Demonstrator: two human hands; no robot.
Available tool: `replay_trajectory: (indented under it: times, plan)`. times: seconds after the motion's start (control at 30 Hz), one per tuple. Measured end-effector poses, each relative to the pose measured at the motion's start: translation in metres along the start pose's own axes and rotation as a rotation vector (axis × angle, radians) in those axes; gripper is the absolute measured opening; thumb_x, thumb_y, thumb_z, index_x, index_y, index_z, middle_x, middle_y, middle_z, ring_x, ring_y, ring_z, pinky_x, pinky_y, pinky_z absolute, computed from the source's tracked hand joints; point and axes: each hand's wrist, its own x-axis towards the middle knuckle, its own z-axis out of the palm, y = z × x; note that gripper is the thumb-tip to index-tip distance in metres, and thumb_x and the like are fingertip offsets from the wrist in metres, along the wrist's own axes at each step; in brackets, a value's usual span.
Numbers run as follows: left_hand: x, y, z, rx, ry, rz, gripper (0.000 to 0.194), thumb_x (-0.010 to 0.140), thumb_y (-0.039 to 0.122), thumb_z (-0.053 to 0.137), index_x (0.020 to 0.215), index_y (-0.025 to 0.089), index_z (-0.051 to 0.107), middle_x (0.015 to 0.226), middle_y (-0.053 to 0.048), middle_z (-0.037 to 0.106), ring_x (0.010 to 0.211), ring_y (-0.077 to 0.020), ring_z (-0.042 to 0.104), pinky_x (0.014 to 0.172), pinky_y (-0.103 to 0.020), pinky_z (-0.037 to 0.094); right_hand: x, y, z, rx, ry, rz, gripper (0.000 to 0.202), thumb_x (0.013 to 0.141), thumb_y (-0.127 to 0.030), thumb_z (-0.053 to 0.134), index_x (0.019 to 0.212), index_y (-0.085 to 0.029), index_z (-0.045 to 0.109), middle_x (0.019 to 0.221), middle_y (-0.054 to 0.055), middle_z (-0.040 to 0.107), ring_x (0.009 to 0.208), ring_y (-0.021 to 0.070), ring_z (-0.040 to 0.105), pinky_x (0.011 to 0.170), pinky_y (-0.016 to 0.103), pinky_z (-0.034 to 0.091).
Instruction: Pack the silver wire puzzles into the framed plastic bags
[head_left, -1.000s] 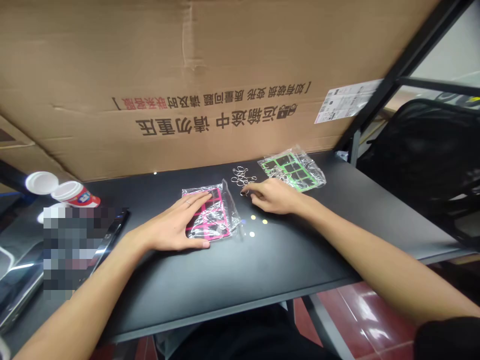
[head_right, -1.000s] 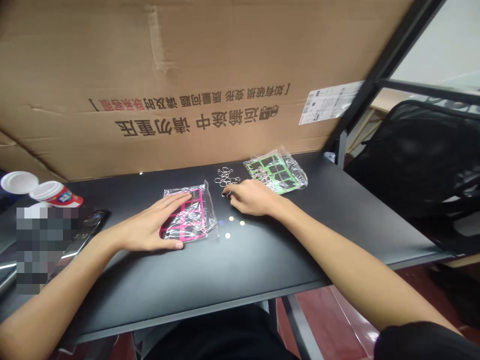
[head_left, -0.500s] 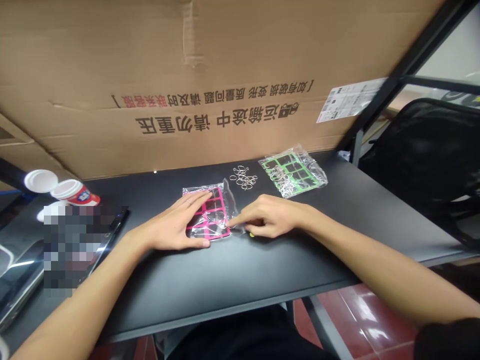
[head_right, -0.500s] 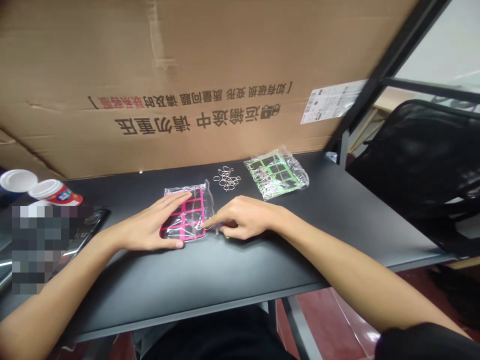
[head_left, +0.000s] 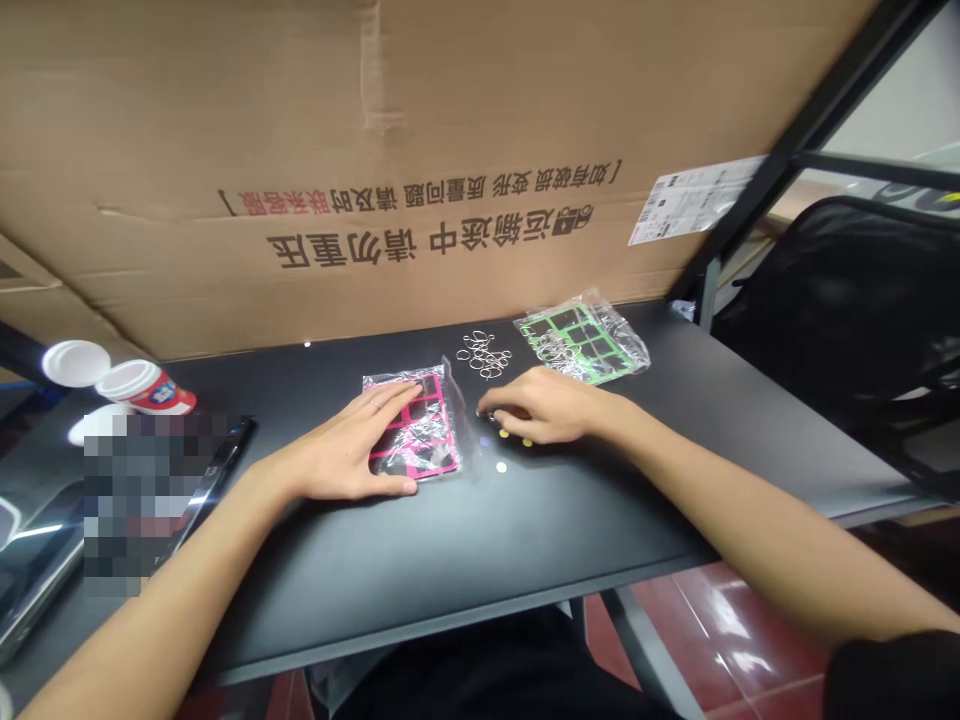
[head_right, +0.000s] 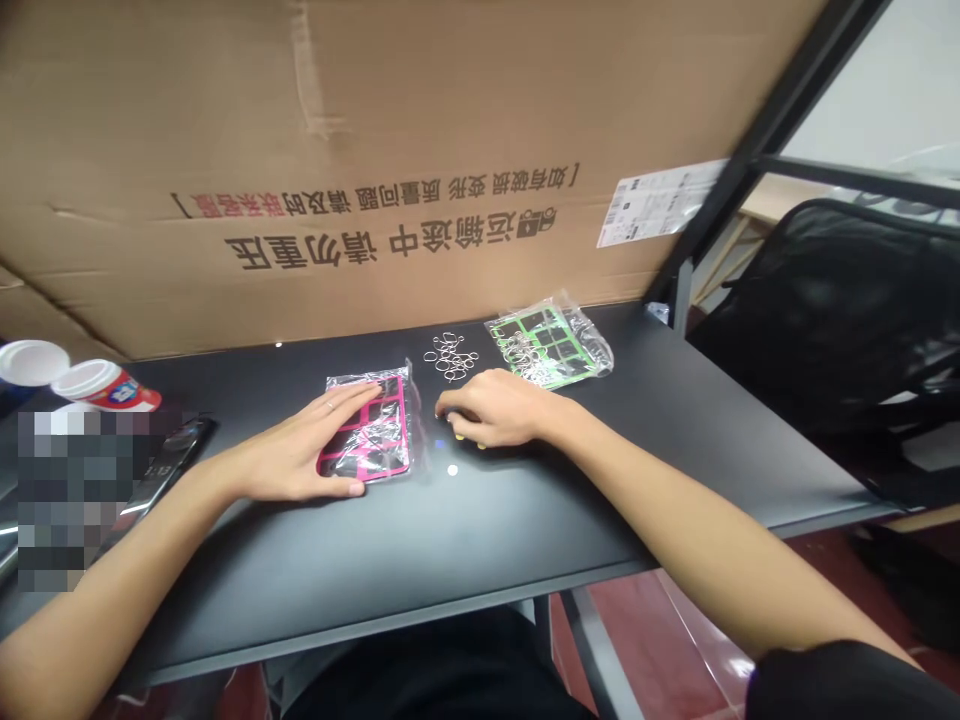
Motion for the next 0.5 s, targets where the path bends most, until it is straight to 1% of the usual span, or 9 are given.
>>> replay_trajectory:
  times: [0.1,0.17,0.23,0.3,0.37,0.4,0.43,0.47,0.5]
  plan:
    - [-0.001,-0.001,0.001,0.003,-0.002,-0.004,0.124,0.089,0.083,0.072,0.181,0.025,0.011,0.187,-0.015,0.014,0.172,-0.0430,0.018,0.140,-0.059,0.024,0.001,0.009,0.002,-0.115,0.072,0.201,0.043,0.103,-0.024,0.054,0.140,-0.019,0.074,0.086,0.007,0.080,0.074,0.0238,0.071,0.072,0.033,0.044]
    - [0.000,0.000,0.002,0.001,0.020,0.008,0.127,0.088,0.083,0.073,0.181,0.025,0.009,0.187,-0.015,0.014,0.172,-0.0417,0.020,0.140,-0.057,0.026,0.002,0.009,0.003,-0.092,0.178,0.242,0.045,0.103,-0.024,0.054,0.145,-0.019,0.071,0.088,0.007,0.079,0.077,0.0242,0.071,0.076,0.034,0.047]
    - [0.001,0.002,0.004,0.007,0.077,0.032,0.130,0.086,0.084,0.076,0.180,0.025,0.008,0.187,-0.015,0.016,0.171,-0.0405,0.021,0.140,-0.055,0.026,0.003,0.005,0.005,0.027,0.285,0.151,0.042,0.106,-0.025,0.054,0.144,-0.019,0.071,0.092,0.007,0.078,0.084,0.0236,0.070,0.082,0.035,0.051]
    - [0.004,0.004,0.004,0.031,0.196,0.009,0.122,0.090,0.083,0.071,0.180,0.024,0.011,0.186,-0.016,0.020,0.171,-0.0398,0.021,0.140,-0.056,0.026,0.004,-0.002,0.007,0.151,0.310,0.005,0.037,0.109,-0.030,0.054,0.141,-0.020,0.071,0.101,0.008,0.076,0.089,0.0226,0.070,0.086,0.036,0.053]
    - [0.006,0.004,0.002,0.068,0.386,-0.149,0.105,0.100,0.079,0.059,0.178,0.020,0.019,0.180,-0.019,0.032,0.166,-0.0413,0.031,0.135,-0.059,0.033,0.006,-0.009,0.010,0.207,0.244,-0.078,0.036,0.112,-0.037,0.054,0.140,-0.022,0.072,0.112,0.009,0.074,0.094,0.0221,0.070,0.088,0.035,0.054]
    - [0.006,0.002,0.000,0.086,0.469,-0.274,0.098,0.103,0.077,0.053,0.176,0.018,0.024,0.174,-0.022,0.042,0.161,-0.0428,0.041,0.130,-0.061,0.039,0.006,-0.012,0.011,0.206,0.203,-0.084,0.035,0.113,-0.039,0.054,0.138,-0.023,0.073,0.116,0.009,0.073,0.095,0.0220,0.070,0.088,0.035,0.054]
    - [0.006,-0.001,-0.003,0.098,0.520,-0.410,0.095,0.104,0.077,0.049,0.174,0.017,0.029,0.165,-0.023,0.053,0.152,-0.0443,0.051,0.122,-0.061,0.046,0.007,-0.014,0.013,0.194,0.170,-0.074,0.034,0.113,-0.041,0.055,0.135,-0.024,0.074,0.117,0.009,0.072,0.095,0.0219,0.070,0.087,0.035,0.054]
    - [0.006,-0.005,-0.005,0.104,0.526,-0.533,0.094,0.103,0.079,0.049,0.170,0.016,0.036,0.155,-0.023,0.062,0.141,-0.0451,0.061,0.114,-0.060,0.051,0.008,-0.016,0.015,0.180,0.150,-0.055,0.033,0.113,-0.042,0.055,0.131,-0.024,0.076,0.117,0.009,0.072,0.095,0.0221,0.070,0.087,0.035,0.054]
    - [0.006,-0.009,-0.007,0.101,0.488,-0.620,0.093,0.100,0.081,0.051,0.166,0.016,0.044,0.143,-0.021,0.070,0.130,-0.0447,0.067,0.106,-0.058,0.055,0.008,-0.017,0.016,0.168,0.139,-0.034,0.033,0.113,-0.043,0.054,0.128,-0.024,0.077,0.116,0.009,0.072,0.095,0.0223,0.070,0.087,0.035,0.054]
